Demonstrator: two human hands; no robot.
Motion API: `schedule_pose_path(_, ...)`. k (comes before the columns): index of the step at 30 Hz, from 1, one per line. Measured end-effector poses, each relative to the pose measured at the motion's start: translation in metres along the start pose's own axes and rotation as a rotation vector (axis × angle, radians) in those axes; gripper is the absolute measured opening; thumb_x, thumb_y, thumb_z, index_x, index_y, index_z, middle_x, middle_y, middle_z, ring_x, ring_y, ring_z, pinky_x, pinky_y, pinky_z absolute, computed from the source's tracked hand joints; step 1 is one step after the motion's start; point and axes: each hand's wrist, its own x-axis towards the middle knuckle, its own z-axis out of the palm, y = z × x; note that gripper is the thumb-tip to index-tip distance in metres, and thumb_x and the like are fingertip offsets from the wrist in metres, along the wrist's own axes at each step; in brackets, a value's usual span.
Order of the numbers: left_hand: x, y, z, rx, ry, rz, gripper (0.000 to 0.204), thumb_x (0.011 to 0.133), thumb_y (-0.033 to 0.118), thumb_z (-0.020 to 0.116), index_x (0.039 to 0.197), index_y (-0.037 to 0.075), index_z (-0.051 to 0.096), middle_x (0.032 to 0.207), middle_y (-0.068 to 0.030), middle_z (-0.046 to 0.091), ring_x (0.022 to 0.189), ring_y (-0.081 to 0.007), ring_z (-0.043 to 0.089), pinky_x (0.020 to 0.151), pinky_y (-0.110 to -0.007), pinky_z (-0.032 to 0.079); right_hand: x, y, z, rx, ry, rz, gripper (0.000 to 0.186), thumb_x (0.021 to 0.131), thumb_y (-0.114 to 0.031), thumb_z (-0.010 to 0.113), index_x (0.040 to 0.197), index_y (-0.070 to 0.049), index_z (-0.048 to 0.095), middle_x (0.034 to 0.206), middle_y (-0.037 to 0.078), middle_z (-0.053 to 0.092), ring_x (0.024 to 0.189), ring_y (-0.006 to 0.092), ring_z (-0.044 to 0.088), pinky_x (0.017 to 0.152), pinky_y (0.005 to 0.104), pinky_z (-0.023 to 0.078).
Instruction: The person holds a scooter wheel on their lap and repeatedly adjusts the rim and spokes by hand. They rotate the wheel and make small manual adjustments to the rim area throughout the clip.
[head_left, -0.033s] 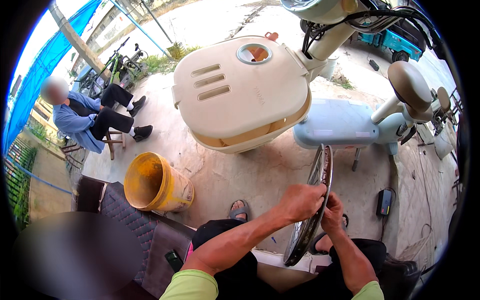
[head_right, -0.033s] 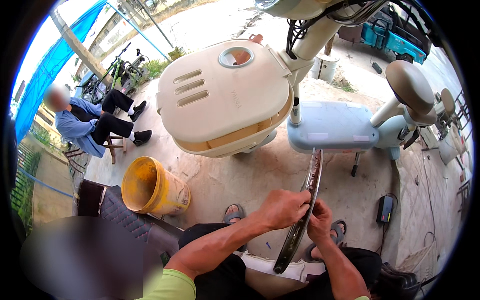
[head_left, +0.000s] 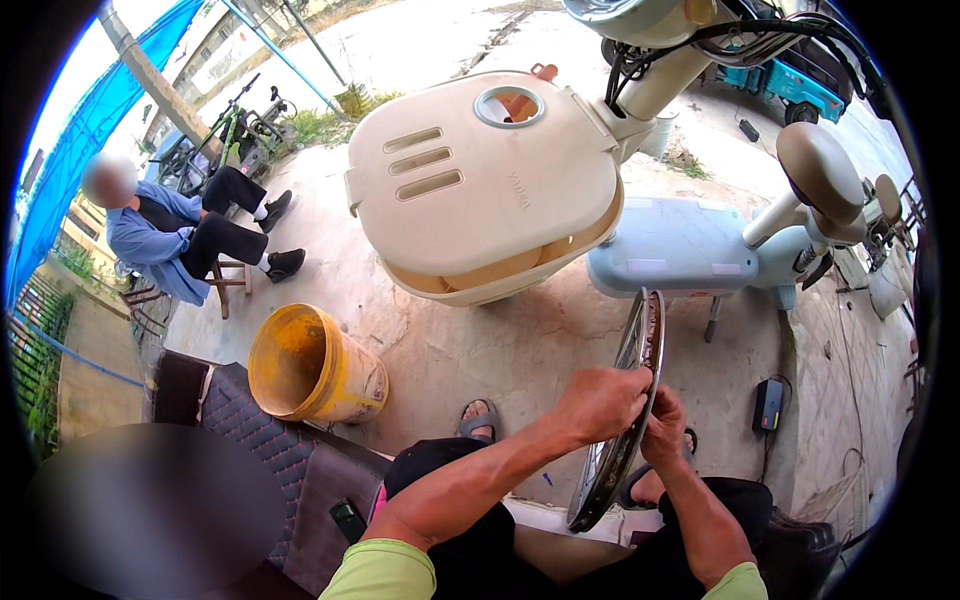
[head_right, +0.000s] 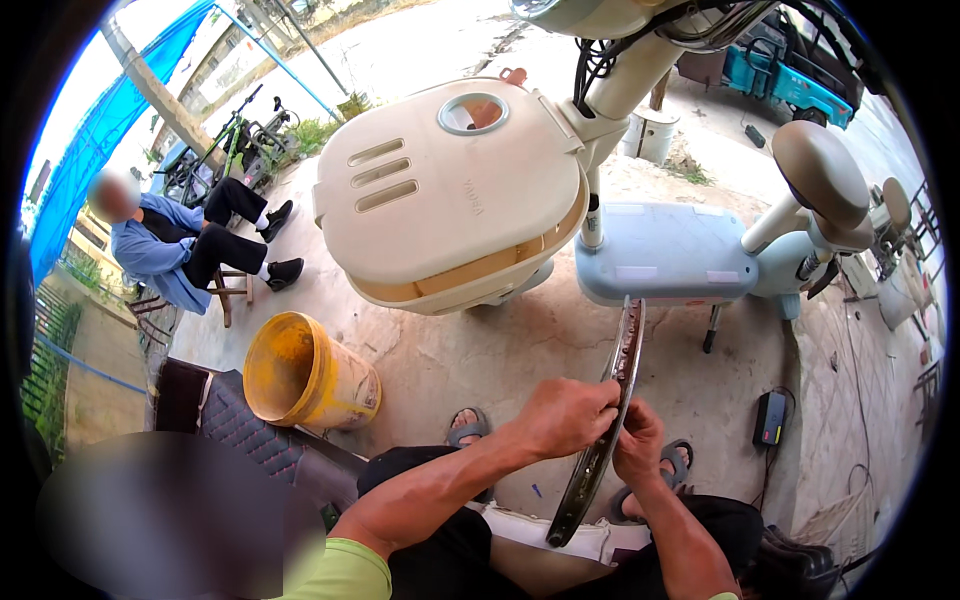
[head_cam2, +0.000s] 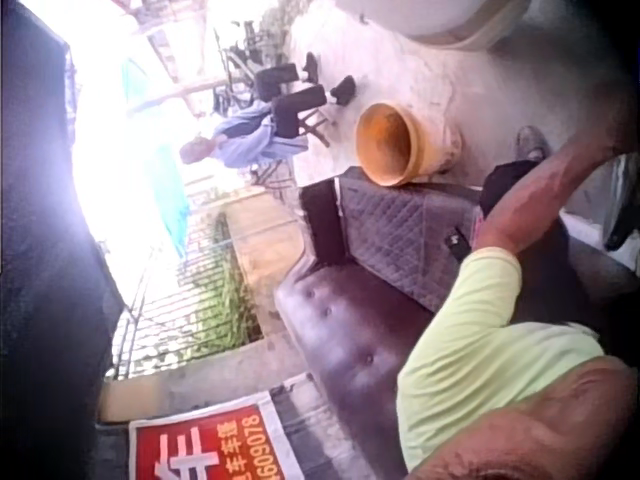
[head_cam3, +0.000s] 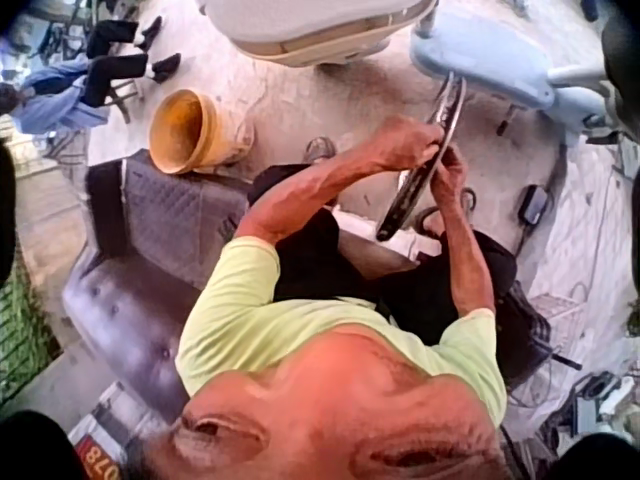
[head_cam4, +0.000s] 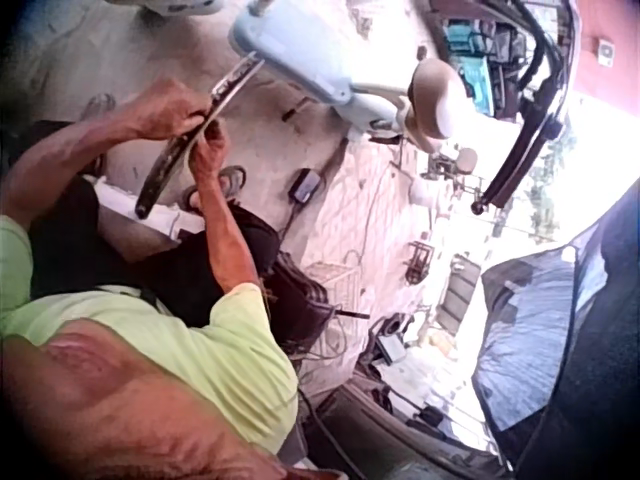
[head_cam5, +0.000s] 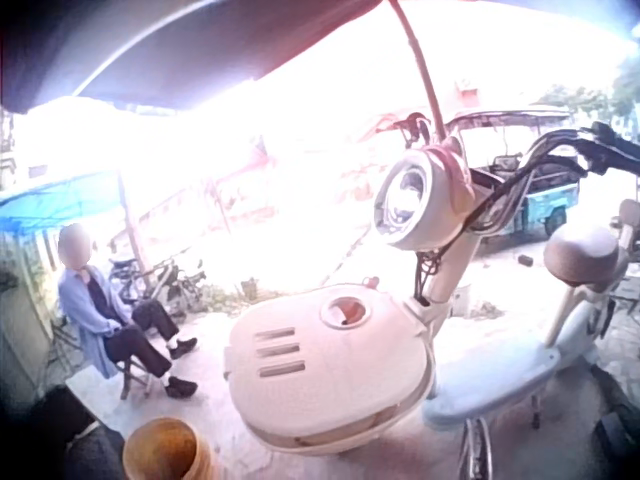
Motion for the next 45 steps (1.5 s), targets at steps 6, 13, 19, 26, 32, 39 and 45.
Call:
schedule_pose_path(6,-0.007,-0.001,-0.004,-0.061,0.019,-0.036,0.017,0.088,0.023,0.059,0.097,0.011,0.065,0.086,-0.0181,0.069,0.083,-0.0409,0.066,0.072,-0.051,0.052,-0.004,0.004,0.007,-0.018,-0.004,-0.02,0.016,0.096,-0.002,0.066,0.112,0.001,0.066,0.105,0.005,0.07,0.093,0.0111,0.065,0.084,0.0251,0.052)
schedule_pose_path(13,-0.003,0.004,-0.001,0.014,-0.035,-0.069,0.018,0.089,0.023,0.054,0.094,0.008,0.063,0.085,-0.0215,0.068,0.084,-0.0443,0.065,0.073,-0.054,0.05,-0.008,0.007,0.004,-0.021,0.003,0.113,0.02,0.096,-0.003,0.062,0.116,0.001,0.065,0.107,0.004,0.069,0.098,0.0107,0.064,0.087,0.0268,0.052)
schedule_pose_path(19,-0.001,0.022,-0.011,-0.006,-0.07,-0.102,0.018,0.088,0.022,0.06,0.099,0.01,0.067,0.089,-0.0174,0.071,0.085,-0.0394,0.068,0.075,-0.05,0.052,-0.003,0.008,0.003,-0.029,-0.044,0.118,0.022,0.095,-0.003,0.065,0.117,0.001,0.064,0.105,0.005,0.068,0.094,0.0107,0.064,0.084,0.0264,0.053)
schedule_pose_path(26,-0.001,0.017,-0.008,0.088,-0.013,-0.079,0.017,0.082,0.02,0.07,0.095,0.009,0.071,0.074,-0.0127,0.069,0.069,-0.0304,0.069,0.064,-0.04,0.052,-0.003,0.001,0.01,-0.131,-0.066,0.104,0.022,0.096,-0.008,0.065,0.115,0.003,0.064,0.103,0.006,0.068,0.096,0.0115,0.064,0.083,0.0291,0.054)
schedule_pose_path(32,-0.003,0.019,-0.009,0.028,0.023,-0.074,0.015,0.082,0.02,0.07,0.092,0.008,0.07,0.069,-0.0119,0.067,0.065,-0.0292,0.067,0.062,-0.04,0.051,-0.001,0.0,0.011,-0.082,-0.063,0.15,0.026,0.095,-0.01,0.067,0.118,0.002,0.064,0.106,0.005,0.068,0.096,0.0108,0.063,0.083,0.0282,0.053)
schedule_pose_path(39,-0.001,0.019,-0.013,0.054,-0.029,-0.103,0.018,0.082,0.02,0.07,0.096,0.008,0.071,0.067,-0.0114,0.065,0.062,-0.0276,0.066,0.061,-0.039,0.05,0.0,-0.004,0.011,-0.135,-0.054,0.165,0.028,0.093,-0.01,0.069,0.118,0.002,0.064,0.102,0.003,0.068,0.091,0.0095,0.063,0.078,0.0277,0.054)
schedule_pose_path(45,-0.001,0.028,-0.014,-0.009,-0.057,-0.105,0.016,0.085,0.024,0.067,0.094,0.01,0.069,0.085,-0.0139,0.071,0.081,-0.036,0.069,0.073,-0.046,0.053,-0.002,-0.004,0.007,-0.123,-0.04,0.142,0.028,0.092,-0.01,0.07,0.117,0.002,0.064,0.103,0.004,0.069,0.093,0.0102,0.064,0.079,0.0277,0.054)
